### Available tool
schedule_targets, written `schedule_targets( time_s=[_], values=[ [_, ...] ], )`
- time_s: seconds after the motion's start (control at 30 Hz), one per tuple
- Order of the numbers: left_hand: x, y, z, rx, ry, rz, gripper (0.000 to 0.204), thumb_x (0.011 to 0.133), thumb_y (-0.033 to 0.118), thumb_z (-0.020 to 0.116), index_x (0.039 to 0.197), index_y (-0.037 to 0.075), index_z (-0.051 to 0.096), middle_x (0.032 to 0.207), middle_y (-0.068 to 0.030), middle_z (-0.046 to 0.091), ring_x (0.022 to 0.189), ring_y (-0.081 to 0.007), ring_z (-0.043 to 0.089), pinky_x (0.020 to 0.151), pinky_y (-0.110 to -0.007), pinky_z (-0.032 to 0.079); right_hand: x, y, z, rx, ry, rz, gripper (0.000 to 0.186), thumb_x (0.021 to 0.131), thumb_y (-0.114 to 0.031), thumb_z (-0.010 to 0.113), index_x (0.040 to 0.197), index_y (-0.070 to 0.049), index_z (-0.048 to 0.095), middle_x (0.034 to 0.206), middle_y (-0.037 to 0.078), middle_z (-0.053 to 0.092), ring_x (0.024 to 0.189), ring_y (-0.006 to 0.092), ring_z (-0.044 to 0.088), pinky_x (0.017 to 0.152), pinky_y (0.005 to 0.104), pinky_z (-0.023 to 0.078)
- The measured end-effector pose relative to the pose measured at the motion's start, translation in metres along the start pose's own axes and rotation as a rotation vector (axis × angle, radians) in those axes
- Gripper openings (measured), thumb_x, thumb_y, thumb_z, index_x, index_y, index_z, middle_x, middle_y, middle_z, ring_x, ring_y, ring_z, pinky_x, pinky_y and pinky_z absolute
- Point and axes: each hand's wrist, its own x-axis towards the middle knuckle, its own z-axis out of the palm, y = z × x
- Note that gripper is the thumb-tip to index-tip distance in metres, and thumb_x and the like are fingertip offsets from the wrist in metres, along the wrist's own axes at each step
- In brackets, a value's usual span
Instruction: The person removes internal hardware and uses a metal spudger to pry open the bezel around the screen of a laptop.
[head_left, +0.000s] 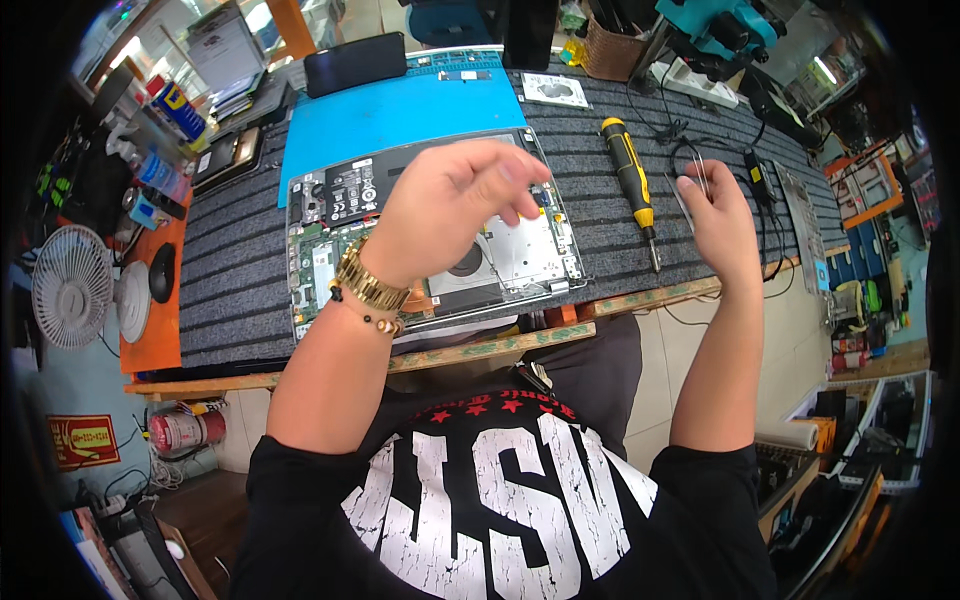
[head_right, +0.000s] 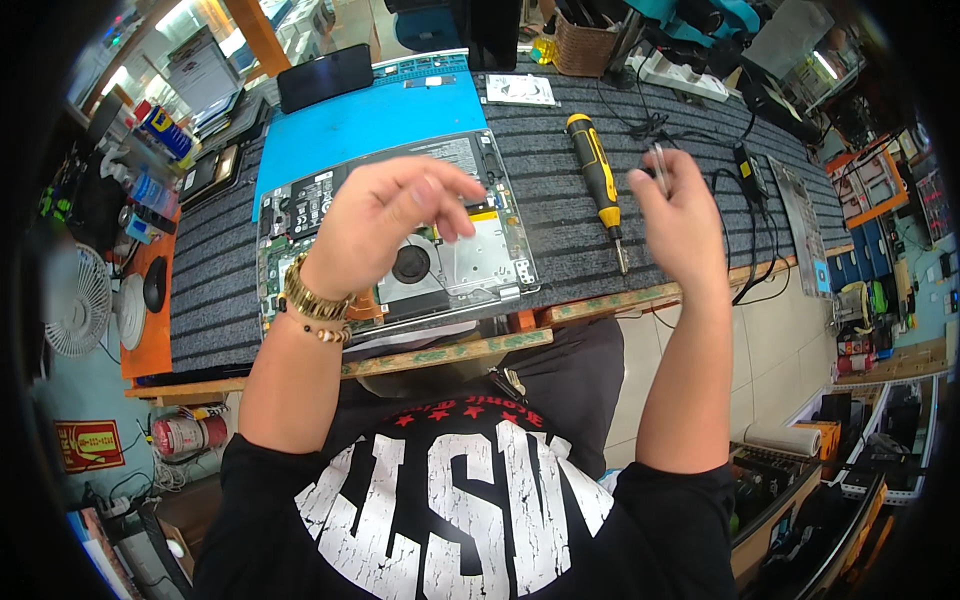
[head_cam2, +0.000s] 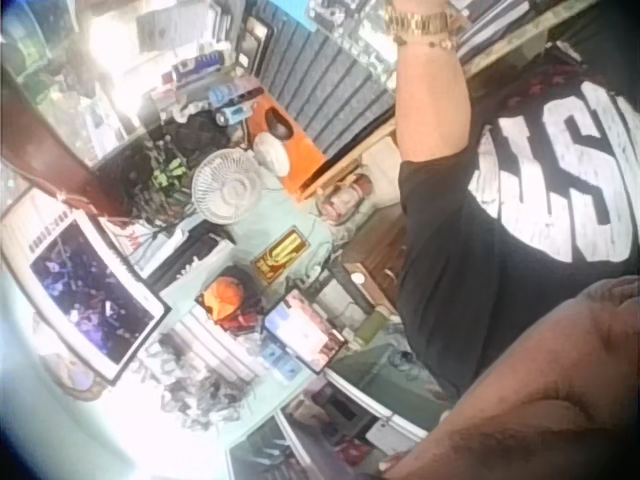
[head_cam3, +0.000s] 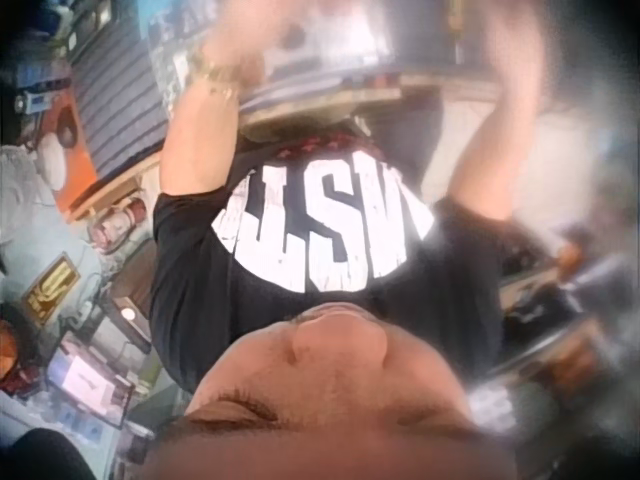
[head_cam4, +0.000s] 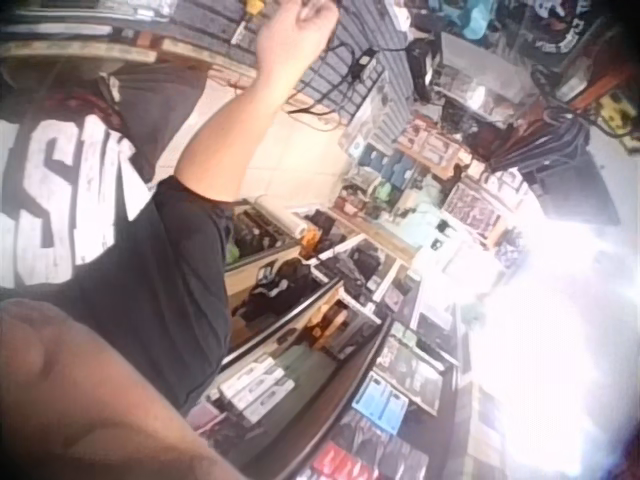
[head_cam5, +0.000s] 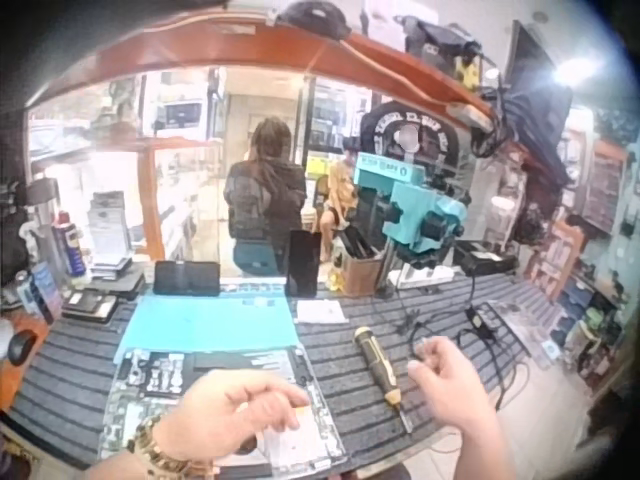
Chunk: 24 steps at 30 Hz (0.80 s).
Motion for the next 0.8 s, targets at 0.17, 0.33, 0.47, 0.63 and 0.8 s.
schedule_targets(
  time_s=[0.17,0.33,0.47,0.63,0.8],
  values=[
    [-0.004,0.008,-0.016,0.157,0.451,0.242,0.07,0.127,0.053,0.04,0.13,-0.006,0.077,0.109,-0.0147,0.085,0.097,-0.0191,0.078,0.093,-0.034,0.06,0.051,0.041,-0.019,-0.242,-0.022,0.057,0.044,0.106,-0.029,0.077,0.138,0.001,0.07,0.112,0.017,0.078,0.104,0.0288,0.074,0.096,0.0414,0.057],
    [-0.065,0.081,-0.026,0.191,0.582,0.371,0.049,0.125,0.036,0.053,0.125,-0.006,0.079,0.109,-0.0116,0.083,0.101,-0.0152,0.076,0.093,-0.03,0.056,0.063,0.102,-0.01,-0.48,0.178,-0.304,0.052,0.11,-0.025,0.073,0.153,0.003,0.065,0.153,0.03,0.066,0.141,0.0492,0.063,0.12,0.0499,0.051],
    [-0.148,0.111,-0.064,0.409,0.589,0.192,0.029,0.121,0.019,0.064,0.122,-0.006,0.078,0.111,-0.0093,0.081,0.106,-0.0144,0.077,0.096,-0.03,0.06,-0.021,0.014,-0.001,0.081,-0.237,-0.274,0.03,0.106,-0.01,0.077,0.133,0.002,0.077,0.122,0.015,0.081,0.114,0.0282,0.075,0.101,0.0394,0.059],
    [-0.221,0.115,-0.088,0.923,0.27,-0.179,0.02,0.096,0.01,0.085,0.112,-0.002,0.08,0.109,-0.0122,0.079,0.102,-0.0275,0.076,0.091,-0.039,0.058,-0.082,-0.026,0.029,-0.019,-0.429,-0.717,0.035,0.088,0.003,0.085,0.122,0.001,0.078,0.117,0.017,0.079,0.112,0.0376,0.075,0.098,0.0426,0.06],
    [-0.247,0.059,-0.081,1.011,0.305,-0.11,0.023,0.091,0.008,0.091,0.109,0.0,0.081,0.107,-0.0142,0.078,0.1,-0.0333,0.076,0.091,-0.041,0.06,-0.081,-0.017,0.042,-0.075,-0.375,-0.661,0.023,0.089,0.007,0.084,0.111,0.001,0.079,0.114,0.014,0.077,0.105,0.0361,0.075,0.093,0.043,0.061]
  ],
)
